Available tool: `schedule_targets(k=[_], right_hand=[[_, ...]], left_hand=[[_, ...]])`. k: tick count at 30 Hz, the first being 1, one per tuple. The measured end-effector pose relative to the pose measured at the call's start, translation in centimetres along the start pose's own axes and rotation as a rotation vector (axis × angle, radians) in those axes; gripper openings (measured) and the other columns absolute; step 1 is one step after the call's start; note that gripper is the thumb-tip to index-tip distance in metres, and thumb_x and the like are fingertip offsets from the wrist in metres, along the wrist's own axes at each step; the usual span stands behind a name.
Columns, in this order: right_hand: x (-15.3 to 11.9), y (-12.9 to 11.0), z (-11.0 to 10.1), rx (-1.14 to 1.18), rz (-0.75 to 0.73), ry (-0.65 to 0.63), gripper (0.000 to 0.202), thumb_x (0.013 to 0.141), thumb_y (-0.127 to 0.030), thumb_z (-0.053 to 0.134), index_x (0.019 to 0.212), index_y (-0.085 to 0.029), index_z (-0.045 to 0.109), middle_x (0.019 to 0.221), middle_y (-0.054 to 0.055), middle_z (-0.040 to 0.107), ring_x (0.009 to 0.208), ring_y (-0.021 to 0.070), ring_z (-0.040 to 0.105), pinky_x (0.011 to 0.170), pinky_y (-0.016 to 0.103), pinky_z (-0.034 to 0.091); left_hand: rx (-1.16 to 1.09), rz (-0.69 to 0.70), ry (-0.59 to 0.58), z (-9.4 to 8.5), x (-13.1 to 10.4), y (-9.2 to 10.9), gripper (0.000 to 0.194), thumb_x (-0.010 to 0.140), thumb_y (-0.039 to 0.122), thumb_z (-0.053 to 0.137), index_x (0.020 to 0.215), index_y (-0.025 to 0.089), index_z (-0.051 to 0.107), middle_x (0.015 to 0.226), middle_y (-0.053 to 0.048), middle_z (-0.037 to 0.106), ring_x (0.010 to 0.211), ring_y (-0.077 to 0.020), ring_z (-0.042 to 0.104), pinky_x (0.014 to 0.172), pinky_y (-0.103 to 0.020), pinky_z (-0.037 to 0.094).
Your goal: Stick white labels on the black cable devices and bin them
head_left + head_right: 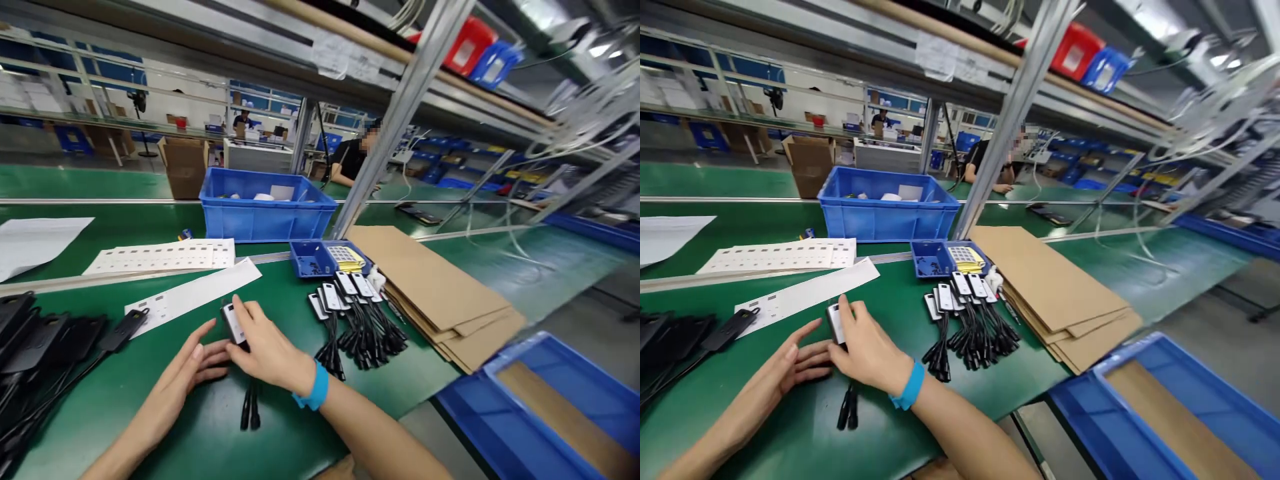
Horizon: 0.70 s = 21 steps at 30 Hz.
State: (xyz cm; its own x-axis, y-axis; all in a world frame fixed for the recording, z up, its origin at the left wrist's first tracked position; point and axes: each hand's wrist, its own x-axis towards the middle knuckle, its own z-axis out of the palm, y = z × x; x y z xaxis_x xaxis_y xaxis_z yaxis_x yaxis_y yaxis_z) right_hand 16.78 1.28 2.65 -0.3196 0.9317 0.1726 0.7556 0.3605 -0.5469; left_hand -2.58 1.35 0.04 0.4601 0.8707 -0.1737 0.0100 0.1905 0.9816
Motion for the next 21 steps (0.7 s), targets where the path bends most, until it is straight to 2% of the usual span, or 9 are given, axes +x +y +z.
schedule_targets(k=[4, 7, 9, 12, 14, 16, 18, 21], right_hand=[[-1.1, 2.0, -5.4, -0.354, 0.29, 0.013, 0.068, 0.087, -0.019, 0.055, 0.147, -0.005, 0.027, 0.123, 0.018, 0.044, 0.097, 0.0235, 0.059, 0.09, 0.034, 0.049], [-2.5, 4.4, -8.6, -0.596, 0.507, 0.016, 0.056, 0.087, -0.016, 0.056, 0.14, -0.007, 0.04, 0.115, 0.017, 0.05, 0.093, 0.0239, 0.062, 0.083, 0.032, 0.049], [-3.2, 5.8, -9.7, -0.67, 0.601, 0.025, 0.044, 0.086, -0.012, 0.056, 0.13, -0.005, 0.05, 0.109, 0.019, 0.054, 0.09, 0.0272, 0.064, 0.078, 0.035, 0.05], [-3.9, 6.9, -10.1, -0.73, 0.655, 0.035, 0.038, 0.085, -0.007, 0.055, 0.123, -0.003, 0.056, 0.106, 0.024, 0.058, 0.094, 0.0342, 0.063, 0.078, 0.04, 0.049], [-3.8, 6.8, -9.8, -0.749, 0.624, 0.038, 0.041, 0.086, -0.006, 0.053, 0.127, -0.004, 0.055, 0.11, 0.025, 0.058, 0.103, 0.0374, 0.06, 0.083, 0.044, 0.048], [-3.1, 6.1, -9.0, -0.738, 0.544, 0.035, 0.043, 0.089, -0.009, 0.052, 0.131, -0.007, 0.054, 0.115, 0.023, 0.058, 0.109, 0.0358, 0.057, 0.087, 0.043, 0.047], [-1.6, 5.2, -7.8, -0.656, 0.397, 0.029, 0.041, 0.092, -0.015, 0.051, 0.133, -0.012, 0.054, 0.118, 0.019, 0.059, 0.11, 0.0313, 0.058, 0.092, 0.04, 0.047], [1.8, 3.9, -4.8, -0.363, 0.11, -0.019, 0.036, 0.092, -0.019, 0.052, 0.127, -0.015, 0.06, 0.12, 0.014, 0.062, 0.111, 0.0267, 0.059, 0.096, 0.037, 0.047]], left_hand=[[0.817, 0.247, 0.2, -2.4, 0.9, -0.5, 0.065, 0.09, 0.064, 0.037, 0.142, 0.026, 0.036, 0.136, -0.01, 0.051, 0.124, -0.0324, 0.049, 0.104, -0.053, 0.04], [1.28, 0.377, 0.329, -4.3, 1.8, -1.8, 0.066, 0.091, 0.057, 0.026, 0.138, 0.014, 0.045, 0.139, -0.019, 0.045, 0.13, -0.039, 0.04, 0.103, -0.059, 0.037], [1.478, 0.341, 0.382, -5.1, 2.2, -2.7, 0.067, 0.091, 0.052, 0.026, 0.138, 0.008, 0.045, 0.14, -0.026, 0.041, 0.132, -0.0444, 0.035, 0.101, -0.062, 0.036], [1.634, 0.197, 0.354, -5.4, 2.4, -3.3, 0.065, 0.092, 0.047, 0.036, 0.142, 0.007, 0.039, 0.142, -0.029, 0.036, 0.135, -0.0462, 0.03, 0.1, -0.062, 0.036], [1.662, 0.139, 0.322, -4.9, 2.2, -2.9, 0.061, 0.093, 0.043, 0.041, 0.143, 0.008, 0.038, 0.143, -0.028, 0.036, 0.135, -0.0437, 0.03, 0.102, -0.061, 0.035], [1.639, 0.125, 0.307, -4.1, 1.8, -2.1, 0.057, 0.094, 0.039, 0.044, 0.142, 0.007, 0.039, 0.141, -0.027, 0.039, 0.133, -0.0415, 0.034, 0.103, -0.059, 0.035], [1.581, 0.147, 0.295, -3.4, 1.4, -1.3, 0.053, 0.094, 0.035, 0.045, 0.14, 0.007, 0.041, 0.137, -0.026, 0.043, 0.128, -0.0401, 0.04, 0.103, -0.059, 0.035], [1.537, 0.163, 0.296, -3.0, 1.2, -1.0, 0.047, 0.094, 0.026, 0.043, 0.139, 0.01, 0.04, 0.132, -0.022, 0.047, 0.125, -0.0363, 0.044, 0.104, -0.058, 0.035]])
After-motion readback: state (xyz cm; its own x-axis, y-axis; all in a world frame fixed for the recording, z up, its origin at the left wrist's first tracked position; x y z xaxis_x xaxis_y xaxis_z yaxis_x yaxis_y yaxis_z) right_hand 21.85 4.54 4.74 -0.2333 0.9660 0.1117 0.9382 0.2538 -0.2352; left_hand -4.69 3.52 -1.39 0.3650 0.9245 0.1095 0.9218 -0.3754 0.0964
